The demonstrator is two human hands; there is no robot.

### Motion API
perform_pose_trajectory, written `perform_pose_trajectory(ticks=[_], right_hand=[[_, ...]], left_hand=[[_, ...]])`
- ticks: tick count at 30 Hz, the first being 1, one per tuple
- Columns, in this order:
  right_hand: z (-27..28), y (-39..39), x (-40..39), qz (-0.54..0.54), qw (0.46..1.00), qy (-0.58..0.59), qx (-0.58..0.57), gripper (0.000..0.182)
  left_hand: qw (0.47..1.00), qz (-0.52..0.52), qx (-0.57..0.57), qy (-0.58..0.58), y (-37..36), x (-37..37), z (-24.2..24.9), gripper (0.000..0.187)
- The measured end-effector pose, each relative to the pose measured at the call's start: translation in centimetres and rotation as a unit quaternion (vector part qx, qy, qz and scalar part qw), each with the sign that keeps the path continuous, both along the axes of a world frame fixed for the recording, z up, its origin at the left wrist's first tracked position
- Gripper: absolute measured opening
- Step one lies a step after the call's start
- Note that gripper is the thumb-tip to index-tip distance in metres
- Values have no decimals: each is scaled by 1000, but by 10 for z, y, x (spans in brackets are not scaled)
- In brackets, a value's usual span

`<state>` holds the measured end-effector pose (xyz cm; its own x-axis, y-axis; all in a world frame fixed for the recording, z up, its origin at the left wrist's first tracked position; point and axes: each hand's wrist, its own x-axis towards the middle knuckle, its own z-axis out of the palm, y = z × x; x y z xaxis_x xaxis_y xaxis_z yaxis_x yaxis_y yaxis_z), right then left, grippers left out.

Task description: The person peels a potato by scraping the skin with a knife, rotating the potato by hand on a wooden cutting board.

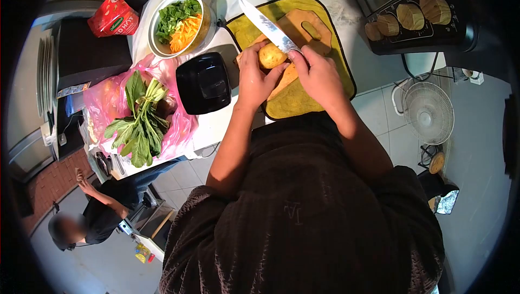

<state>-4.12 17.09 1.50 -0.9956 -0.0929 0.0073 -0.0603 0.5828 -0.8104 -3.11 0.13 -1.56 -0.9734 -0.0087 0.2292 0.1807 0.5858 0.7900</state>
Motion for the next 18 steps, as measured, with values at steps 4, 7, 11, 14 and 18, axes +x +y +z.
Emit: perform_pose_trajectory(ticks=[4,7,11,14,18], right_hand=[[-13,-7,-7,1,999,13,36,32],[-6,-7,-15,-10,997,0,72,32],[-2,-4,-21,0,999,-24,44,33],[-7,-7,-19,-3,996,9,84,34],[-6,-3,-29,-1,997,3,77,35]], left_hand=[[1000,10,-9,16,1,-2,2,62],[1000,14,-10,-7,1,-1,5,58],[1000,-5,-3,2,-1,-3,3,58],[1000,-11,-11,14,0,0,1,59],[1000,-9,17,13,0,1,1,60]])
